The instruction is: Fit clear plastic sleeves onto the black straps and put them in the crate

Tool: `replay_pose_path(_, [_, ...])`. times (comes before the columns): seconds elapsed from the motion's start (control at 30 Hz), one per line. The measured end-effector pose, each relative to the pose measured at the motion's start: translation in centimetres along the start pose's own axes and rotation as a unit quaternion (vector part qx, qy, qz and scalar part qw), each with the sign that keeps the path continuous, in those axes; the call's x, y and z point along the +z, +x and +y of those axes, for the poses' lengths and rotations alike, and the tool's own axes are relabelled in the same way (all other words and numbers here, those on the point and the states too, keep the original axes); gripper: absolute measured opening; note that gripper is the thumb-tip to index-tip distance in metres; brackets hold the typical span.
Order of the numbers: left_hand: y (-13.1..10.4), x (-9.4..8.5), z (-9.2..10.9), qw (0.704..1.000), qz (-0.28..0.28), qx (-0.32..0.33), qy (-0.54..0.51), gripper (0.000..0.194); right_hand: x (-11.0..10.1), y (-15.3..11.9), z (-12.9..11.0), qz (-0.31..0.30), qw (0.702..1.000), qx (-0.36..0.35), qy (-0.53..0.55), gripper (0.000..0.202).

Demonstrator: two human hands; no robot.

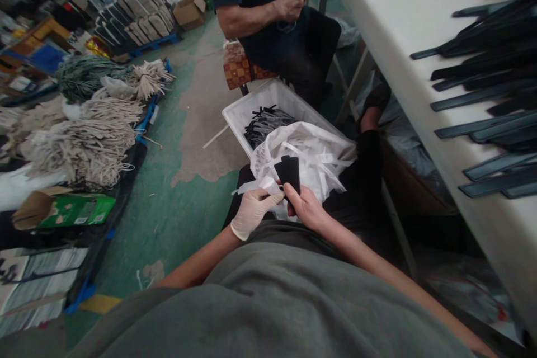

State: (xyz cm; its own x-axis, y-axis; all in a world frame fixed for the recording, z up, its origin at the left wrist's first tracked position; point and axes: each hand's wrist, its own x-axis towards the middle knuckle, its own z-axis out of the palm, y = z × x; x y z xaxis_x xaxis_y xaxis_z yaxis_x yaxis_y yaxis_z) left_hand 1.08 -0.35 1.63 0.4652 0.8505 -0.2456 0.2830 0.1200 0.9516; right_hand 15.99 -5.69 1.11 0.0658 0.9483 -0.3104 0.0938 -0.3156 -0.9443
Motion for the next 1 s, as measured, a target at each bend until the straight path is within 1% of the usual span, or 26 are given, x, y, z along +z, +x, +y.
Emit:
replay_pose_path(0.03, [0.1, 0.0, -0.2, 1.000, -0.010, -0.019, -0.020, 0.026, 0.1, 0.1, -0.1, 0.003, 1.000, 0.004, 0.000, 0.047])
replay_pose_path(0.1, [0.3, 0.0, -0.4, 0.998, -0.019, -0.035, -0.042, 0.026, 0.0, 0.1, -0.2, 0.002, 1.000, 0.011, -0.002, 0.045])
replay_pose_path(0.17, [0.7, -0.3, -0.4, 0.997, -0.002, -0.045, -0.065, 0.026, -0.5, 0.0, -0.3, -0.018, 1.000, 0.015, -0.005, 0.042])
replay_pose_path(0.23, [1.4, -1.1, -0.2, 0.988, 0.050, -0.064, -0.133, 0.024, -1.2, -0.3, -0.3, -0.040, 0.999, 0.015, -0.003, 0.038])
replay_pose_path(0.27, [1.8, -1.6, 0.0, 0.977, 0.086, -0.066, -0.183, 0.023, -1.6, -0.5, -0.2, -0.046, 0.999, 0.015, -0.008, 0.036])
replay_pose_path(0.33, [2.8, -2.8, 0.3, 0.947, 0.157, -0.053, -0.276, 0.022, -2.2, -1.0, -0.3, -0.045, 0.998, 0.019, -0.040, 0.031])
replay_pose_path(0.37, [3.2, -3.3, 0.5, 0.932, 0.181, -0.047, -0.312, 0.022, -2.5, -1.3, -0.3, -0.041, 0.997, 0.022, -0.063, 0.028])
replay_pose_path(0.43, [3.6, -3.9, 0.7, 0.905, 0.202, -0.060, -0.368, 0.020, -2.8, -1.8, -0.5, -0.020, 0.995, 0.029, -0.094, 0.028])
replay_pose_path(0.57, [3.6, -4.1, 0.7, 0.854, 0.190, -0.147, -0.461, 0.013, -3.8, -2.6, -1.1, 0.063, 0.996, 0.042, -0.045, 0.033])
replay_pose_path(0.63, [3.5, -4.2, 0.5, 0.840, 0.175, -0.175, -0.483, 0.014, -4.6, -3.1, -1.4, 0.075, 0.996, 0.044, -0.023, 0.037])
replay_pose_path(0.7, [3.4, -4.3, 0.3, 0.835, 0.164, -0.189, -0.490, 0.014, -5.2, -3.6, -1.6, 0.047, 0.997, 0.050, -0.017, 0.041])
replay_pose_path(0.73, [3.4, -4.5, 0.2, 0.835, 0.161, -0.195, -0.489, 0.015, -5.5, -3.8, -1.7, 0.024, 0.998, 0.059, -0.015, 0.043])
replay_pose_path(0.83, [3.4, -4.8, 0.1, 0.839, 0.155, -0.208, -0.479, 0.018, -5.7, -4.2, -1.7, -0.037, 0.995, 0.091, -0.002, 0.048])
replay_pose_path(0.9, [3.2, -4.8, 0.1, 0.843, 0.140, -0.212, -0.475, 0.019, -5.5, -4.1, -1.5, -0.059, 0.993, 0.102, 0.004, 0.050])
replay_pose_path(1.0, [2.7, -4.8, 0.0, 0.846, 0.114, -0.217, -0.474, 0.019, -5.1, -3.7, -1.1, -0.073, 0.992, 0.106, 0.006, 0.051])
